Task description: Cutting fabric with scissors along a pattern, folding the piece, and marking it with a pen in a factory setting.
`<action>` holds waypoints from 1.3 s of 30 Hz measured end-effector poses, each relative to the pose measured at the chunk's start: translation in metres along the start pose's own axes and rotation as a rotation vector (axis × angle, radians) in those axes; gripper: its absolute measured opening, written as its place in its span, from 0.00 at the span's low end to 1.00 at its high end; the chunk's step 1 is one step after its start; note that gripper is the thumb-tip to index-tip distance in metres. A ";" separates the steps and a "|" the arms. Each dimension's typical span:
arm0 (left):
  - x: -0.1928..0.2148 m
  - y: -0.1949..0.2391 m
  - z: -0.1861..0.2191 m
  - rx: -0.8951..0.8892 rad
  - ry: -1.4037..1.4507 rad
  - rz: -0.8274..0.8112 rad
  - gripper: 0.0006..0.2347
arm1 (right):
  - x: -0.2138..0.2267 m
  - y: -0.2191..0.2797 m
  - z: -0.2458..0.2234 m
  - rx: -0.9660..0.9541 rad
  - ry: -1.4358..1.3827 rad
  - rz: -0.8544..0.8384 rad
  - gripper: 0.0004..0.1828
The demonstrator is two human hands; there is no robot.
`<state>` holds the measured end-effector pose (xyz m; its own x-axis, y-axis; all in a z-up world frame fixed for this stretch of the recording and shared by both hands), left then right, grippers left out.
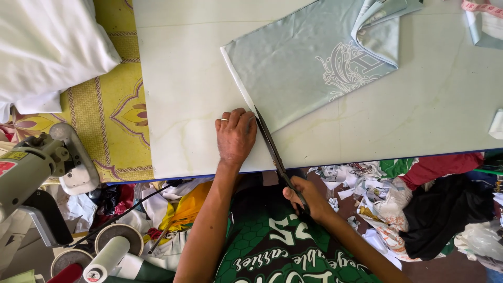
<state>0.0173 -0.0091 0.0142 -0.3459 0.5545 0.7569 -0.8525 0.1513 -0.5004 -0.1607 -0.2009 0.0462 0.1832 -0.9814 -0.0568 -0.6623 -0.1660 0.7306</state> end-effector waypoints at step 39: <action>0.011 -0.011 0.006 -0.083 0.016 0.023 0.05 | 0.009 -0.010 -0.036 -0.079 0.330 0.081 0.24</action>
<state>0.0207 -0.0096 0.0311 -0.3583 0.5712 0.7385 -0.8088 0.2052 -0.5511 -0.1261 -0.2044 0.0627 0.3659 -0.9050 0.2170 -0.6287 -0.0685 0.7746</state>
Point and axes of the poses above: each hand's wrist, its own y-axis away from the middle knuckle, its own x-axis out of the back of the hand, z = x × y, the point moved 2 cm from there along -y, towards the middle knuckle, and after that the axes turned 3 degrees about -z, right-handed, at the moved point
